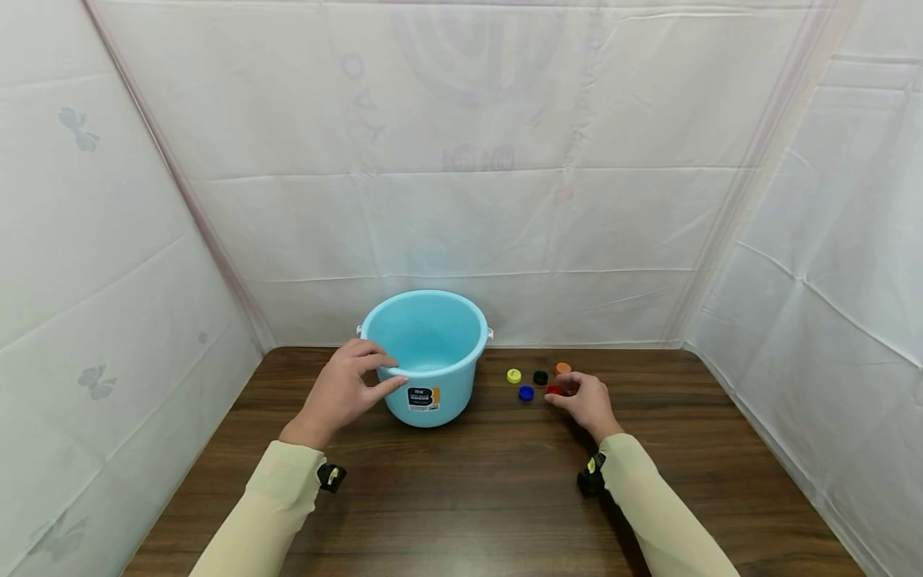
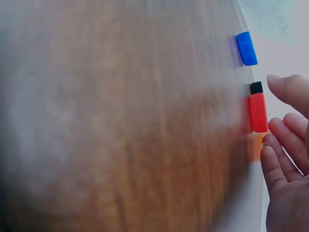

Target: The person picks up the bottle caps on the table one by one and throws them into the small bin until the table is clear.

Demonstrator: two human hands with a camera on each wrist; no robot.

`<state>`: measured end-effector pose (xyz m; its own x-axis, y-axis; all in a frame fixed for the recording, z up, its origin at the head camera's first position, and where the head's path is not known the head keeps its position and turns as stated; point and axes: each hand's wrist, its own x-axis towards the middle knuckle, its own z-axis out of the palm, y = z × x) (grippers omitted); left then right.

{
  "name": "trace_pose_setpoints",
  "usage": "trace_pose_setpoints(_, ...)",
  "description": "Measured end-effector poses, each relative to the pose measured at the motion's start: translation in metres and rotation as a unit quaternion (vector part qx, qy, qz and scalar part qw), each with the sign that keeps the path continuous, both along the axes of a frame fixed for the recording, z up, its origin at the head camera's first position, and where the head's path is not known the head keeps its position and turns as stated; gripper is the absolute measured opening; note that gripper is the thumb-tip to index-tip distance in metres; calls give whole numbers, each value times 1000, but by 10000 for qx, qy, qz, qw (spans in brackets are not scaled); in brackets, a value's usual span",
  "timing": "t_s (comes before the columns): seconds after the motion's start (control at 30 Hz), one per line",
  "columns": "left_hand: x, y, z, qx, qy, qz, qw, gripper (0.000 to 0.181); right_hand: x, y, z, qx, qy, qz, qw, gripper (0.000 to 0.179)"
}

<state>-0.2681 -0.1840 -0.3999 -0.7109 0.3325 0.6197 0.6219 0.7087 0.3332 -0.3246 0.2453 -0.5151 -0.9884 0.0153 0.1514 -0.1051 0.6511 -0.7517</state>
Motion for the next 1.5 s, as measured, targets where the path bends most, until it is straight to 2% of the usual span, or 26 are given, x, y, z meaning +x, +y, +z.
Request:
trace_pose_setpoints(0.47, -1, -1, -2, -65, 39, 44, 10000, 24, -4, 2, 2, 136, -283, 7, 9995, 38)
trace_pose_setpoints(1.5, -1, -1, -1, -5, 114, -24, 9999, 23, -5, -2, 1, 445, -250, 1, 9987, 33)
